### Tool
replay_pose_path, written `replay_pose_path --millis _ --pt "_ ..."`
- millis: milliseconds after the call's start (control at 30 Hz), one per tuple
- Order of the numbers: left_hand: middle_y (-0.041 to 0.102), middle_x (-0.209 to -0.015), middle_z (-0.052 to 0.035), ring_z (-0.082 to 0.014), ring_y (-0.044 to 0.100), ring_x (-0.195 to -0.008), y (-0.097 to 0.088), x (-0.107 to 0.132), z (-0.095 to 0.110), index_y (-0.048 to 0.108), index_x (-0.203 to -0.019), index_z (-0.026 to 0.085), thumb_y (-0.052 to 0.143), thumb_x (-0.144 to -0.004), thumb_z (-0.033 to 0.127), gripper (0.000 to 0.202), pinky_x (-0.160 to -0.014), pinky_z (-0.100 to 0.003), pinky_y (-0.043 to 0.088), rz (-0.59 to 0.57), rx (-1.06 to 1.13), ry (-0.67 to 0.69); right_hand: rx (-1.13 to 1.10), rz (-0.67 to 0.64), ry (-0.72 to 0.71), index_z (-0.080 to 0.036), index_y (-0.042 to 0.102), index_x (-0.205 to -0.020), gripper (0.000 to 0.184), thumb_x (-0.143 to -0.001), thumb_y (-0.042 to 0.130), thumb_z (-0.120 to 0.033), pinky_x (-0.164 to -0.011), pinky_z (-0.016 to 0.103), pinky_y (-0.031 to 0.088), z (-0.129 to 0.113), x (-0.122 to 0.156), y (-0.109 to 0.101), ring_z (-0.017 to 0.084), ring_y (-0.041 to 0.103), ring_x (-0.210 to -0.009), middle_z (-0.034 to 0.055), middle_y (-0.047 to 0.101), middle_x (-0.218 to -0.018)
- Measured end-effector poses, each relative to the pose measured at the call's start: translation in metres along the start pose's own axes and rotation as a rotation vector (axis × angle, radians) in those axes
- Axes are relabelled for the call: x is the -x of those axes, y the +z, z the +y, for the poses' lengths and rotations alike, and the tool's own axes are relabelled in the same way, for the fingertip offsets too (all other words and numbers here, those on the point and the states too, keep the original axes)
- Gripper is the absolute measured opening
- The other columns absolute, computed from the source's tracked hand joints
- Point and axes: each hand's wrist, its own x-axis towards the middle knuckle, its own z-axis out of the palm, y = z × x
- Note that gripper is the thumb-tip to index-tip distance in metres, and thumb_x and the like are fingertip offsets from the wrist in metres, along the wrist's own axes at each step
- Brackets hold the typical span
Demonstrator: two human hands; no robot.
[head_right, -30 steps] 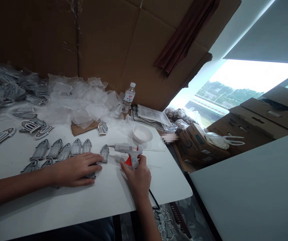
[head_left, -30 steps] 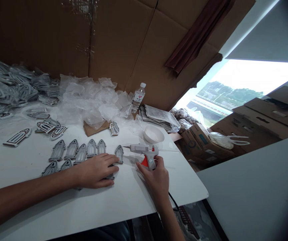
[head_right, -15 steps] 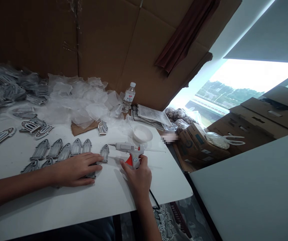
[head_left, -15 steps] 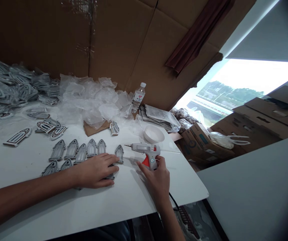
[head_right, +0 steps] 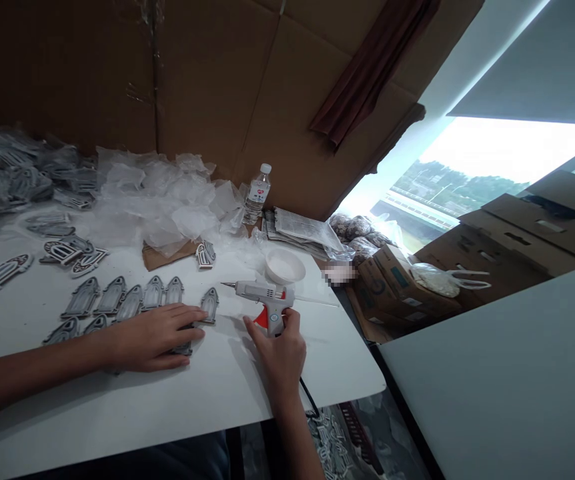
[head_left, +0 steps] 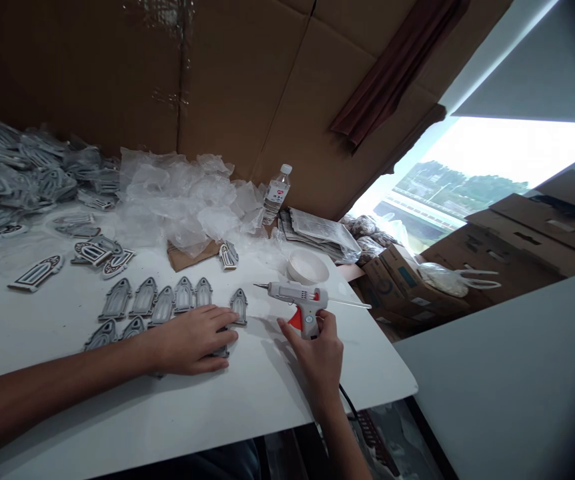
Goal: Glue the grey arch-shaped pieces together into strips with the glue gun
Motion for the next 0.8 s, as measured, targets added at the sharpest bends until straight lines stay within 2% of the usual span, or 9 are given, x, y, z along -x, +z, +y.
replay_pose_path --millis 267,433,600,800 --pt "0.052 -0.140 -0.0178 -0.0323 0.051 -0.131 -0.001 -0.001 0.001 0.057 -0.121 0.017 0.052 -0.094 0.040 0.037 -0.109 -0.050 0.045 0.001 -0.001 -0.007 -0.041 0.069 -0.052 -0.015 0.051 -0.099 0.079 -0.056 0.069 -0.079 -0.057 0.024 0.042 -0.012 -0.018 -0.014 0.013 0.052 -0.059 0.0043 0.061 -0.075" --pt "0.050 -0.142 -0.0179 -0.0327 0.050 -0.131 -0.001 -0.001 0.001 0.056 -0.123 0.017 0.051 -0.094 0.040 0.037 -0.109 -0.051 0.045 -0.005 0.006 -0.016 -0.047 0.180 -0.161 -0.015 0.052 -0.096 0.079 -0.055 0.069 -0.080 -0.054 0.021 0.039 -0.036 -0.043 -0.033 0.010 0.046 -0.057 0.0024 0.057 -0.073" --pt "0.050 -0.142 -0.0180 -0.0324 0.050 -0.132 0.000 -0.001 0.001 0.057 -0.123 0.017 0.051 -0.094 0.040 0.037 -0.110 -0.051 0.044 -0.004 0.008 -0.016 -0.055 0.280 -0.276 -0.015 0.051 -0.094 0.081 -0.053 0.069 -0.082 -0.056 0.021 0.040 -0.064 -0.067 -0.051 0.010 0.049 -0.065 0.0035 0.056 -0.080" --pt "0.052 -0.140 -0.0172 -0.0321 0.051 -0.130 -0.001 -0.001 0.002 0.058 -0.119 0.017 0.055 -0.093 0.039 0.034 -0.109 -0.049 0.045 0.012 0.011 -0.019 -0.086 0.322 -0.295 -0.015 0.051 -0.096 0.082 -0.050 0.072 -0.079 -0.062 0.025 0.043 -0.095 -0.088 -0.070 0.011 0.051 -0.067 0.0039 0.059 -0.083"
